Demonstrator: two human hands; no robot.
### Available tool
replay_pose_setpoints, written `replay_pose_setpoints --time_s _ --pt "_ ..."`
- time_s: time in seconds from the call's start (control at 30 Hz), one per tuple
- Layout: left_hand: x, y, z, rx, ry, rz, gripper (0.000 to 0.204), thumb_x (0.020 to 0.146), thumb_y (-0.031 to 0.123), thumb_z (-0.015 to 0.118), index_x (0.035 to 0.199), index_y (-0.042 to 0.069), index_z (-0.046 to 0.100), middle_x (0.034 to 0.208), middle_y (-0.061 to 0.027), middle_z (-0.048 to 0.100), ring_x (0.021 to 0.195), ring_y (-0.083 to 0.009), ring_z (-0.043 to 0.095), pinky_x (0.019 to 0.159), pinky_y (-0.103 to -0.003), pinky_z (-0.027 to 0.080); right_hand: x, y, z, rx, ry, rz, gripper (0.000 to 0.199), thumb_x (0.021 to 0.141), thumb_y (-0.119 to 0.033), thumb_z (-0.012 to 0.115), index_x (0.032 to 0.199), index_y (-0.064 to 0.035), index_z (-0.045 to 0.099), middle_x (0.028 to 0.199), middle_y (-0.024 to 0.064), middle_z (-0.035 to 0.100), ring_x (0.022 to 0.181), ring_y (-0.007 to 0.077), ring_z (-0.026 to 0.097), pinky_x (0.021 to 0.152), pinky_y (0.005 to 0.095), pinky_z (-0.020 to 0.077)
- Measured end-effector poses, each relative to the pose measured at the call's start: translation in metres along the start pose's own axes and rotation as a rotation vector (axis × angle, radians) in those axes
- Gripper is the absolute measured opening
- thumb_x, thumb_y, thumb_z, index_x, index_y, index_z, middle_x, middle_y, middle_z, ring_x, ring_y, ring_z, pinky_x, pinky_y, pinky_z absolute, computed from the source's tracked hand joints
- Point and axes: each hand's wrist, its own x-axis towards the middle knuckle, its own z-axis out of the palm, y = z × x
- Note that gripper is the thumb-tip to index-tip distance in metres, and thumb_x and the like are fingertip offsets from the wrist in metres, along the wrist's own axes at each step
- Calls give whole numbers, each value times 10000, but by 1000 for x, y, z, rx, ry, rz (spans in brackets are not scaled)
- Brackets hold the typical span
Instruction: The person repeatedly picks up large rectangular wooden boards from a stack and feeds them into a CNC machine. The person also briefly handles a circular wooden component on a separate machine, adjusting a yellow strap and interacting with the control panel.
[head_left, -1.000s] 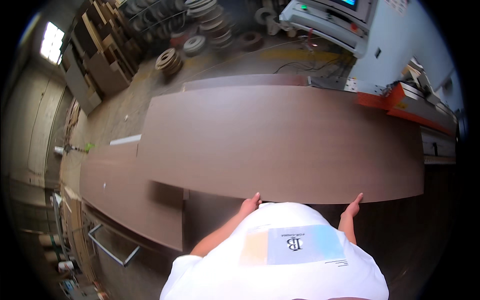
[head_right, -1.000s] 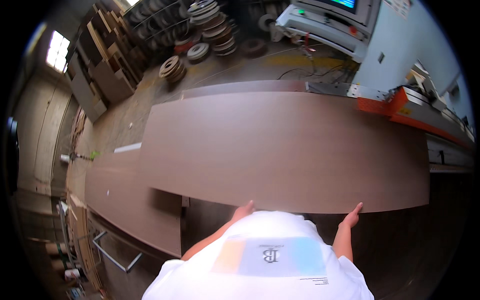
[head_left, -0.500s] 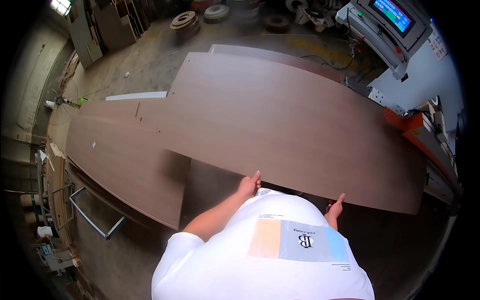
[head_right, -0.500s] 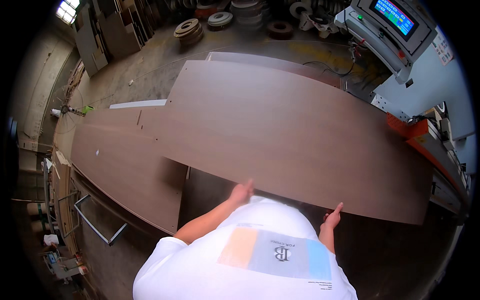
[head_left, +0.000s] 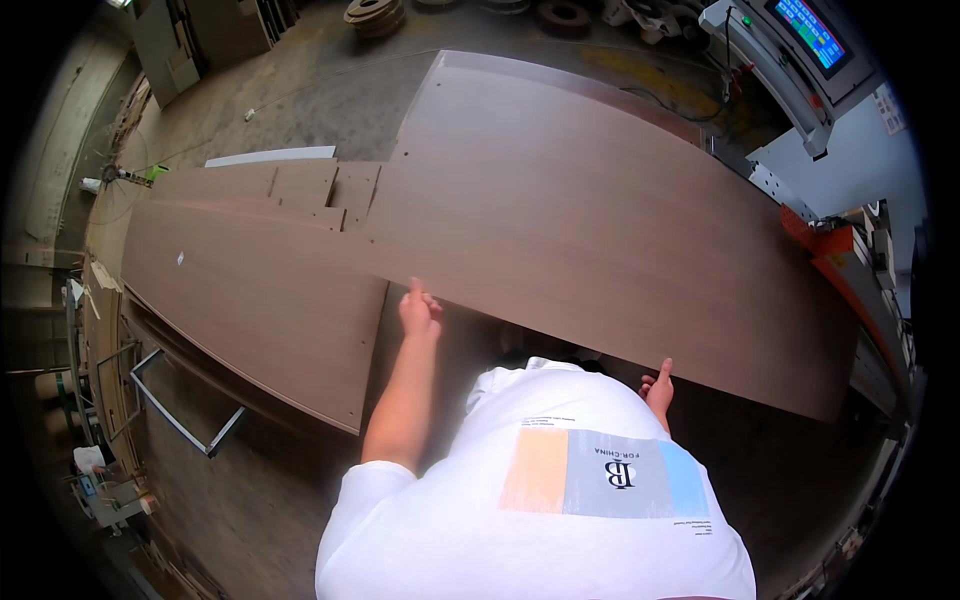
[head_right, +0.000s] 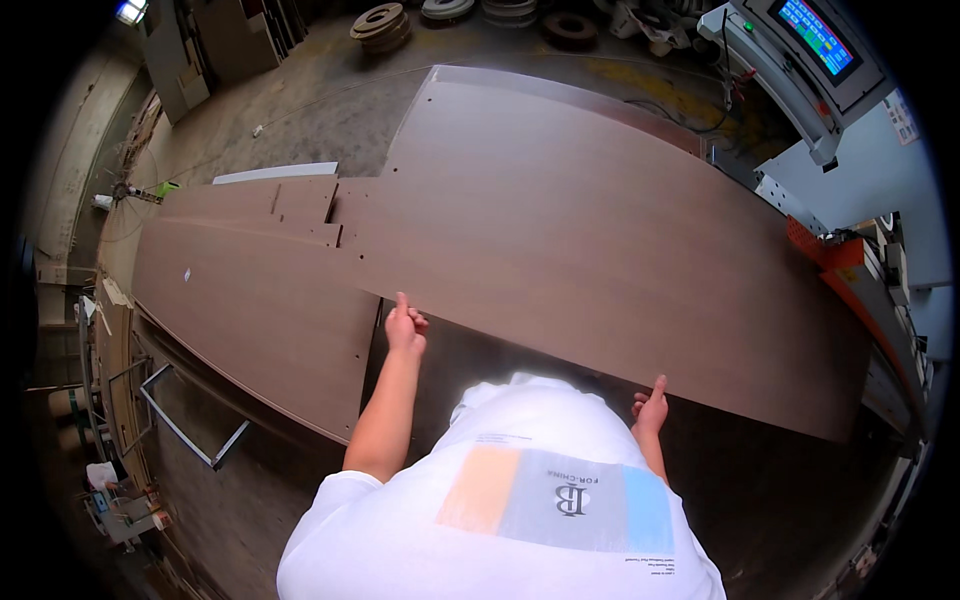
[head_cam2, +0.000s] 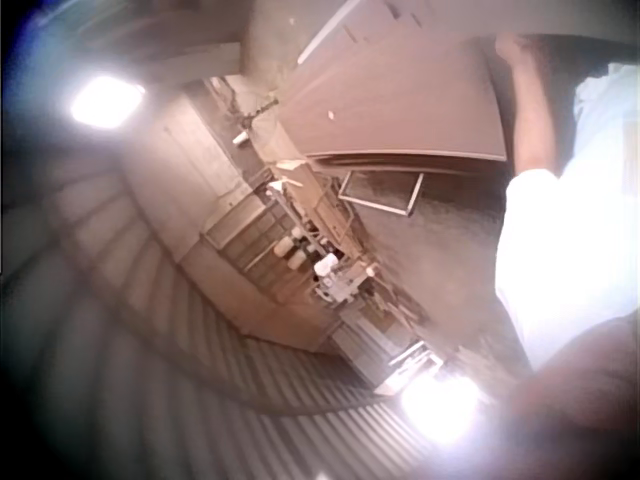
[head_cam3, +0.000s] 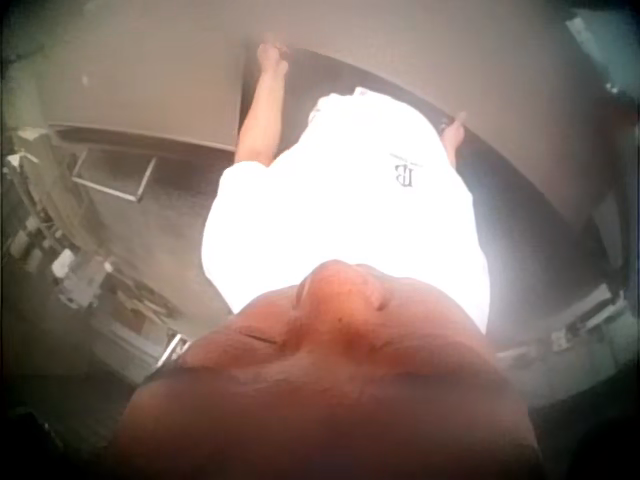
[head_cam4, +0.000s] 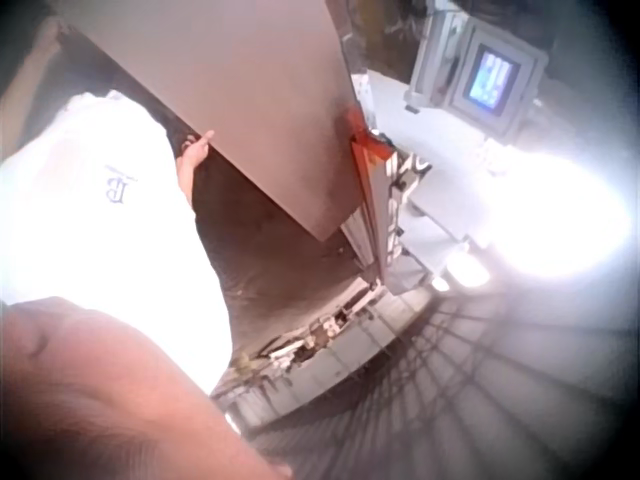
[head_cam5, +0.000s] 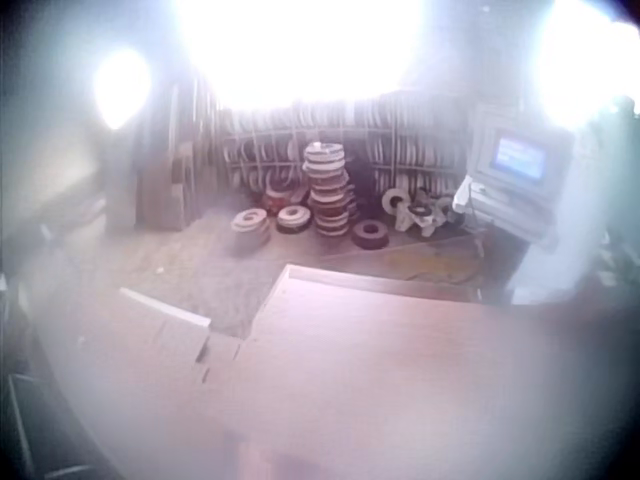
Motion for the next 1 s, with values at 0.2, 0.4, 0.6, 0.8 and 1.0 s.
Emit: replay_pose_setpoints --time_s 0.2,0.4,0.6,0.8,1.0 --pt "37 40 -16 -37 124 68 413 1002 456 639 799 166 428 568 54 401 473 -86 425 449 -265 382 -7 -3 1 -23 -4 -28 577 977 -644 551 1003 -71 606 694 14 570 503 60 451 451 195 361" --pt "35 35 -17 105 10 153 297 1038 348 611 843 147 511 581 77 327 481 -58 322 440 -252 273 -15 7 4 -82 -88 -76 546 1004 -579 559 991 -34 603 686 38 581 514 66 466 467 202 381" --pt "5 0 -3 375 -114 176 261 1057 336 559 868 156 543 585 79 360 470 -41 341 426 -227 286 -13 5 13 -25 -75 -78 481 1010 -521 588 946 -45 587 683 43 604 499 68 477 483 226 402" --pt "-21 -16 9 621 -242 141 252 1042 319 577 974 81 623 651 40 476 537 -65 459 486 -233 395 -17 13 24 50 -78 -64 454 1002 -500 615 904 -57 593 699 39 614 523 82 485 516 237 427" --pt "-40 -36 34 778 -415 8 271 1024 290 605 1088 36 674 715 22 537 605 -90 515 538 -259 431 -24 4 24 -2 -95 -57 433 999 -477 628 887 -60 601 696 34 621 554 85 505 543 239 447"
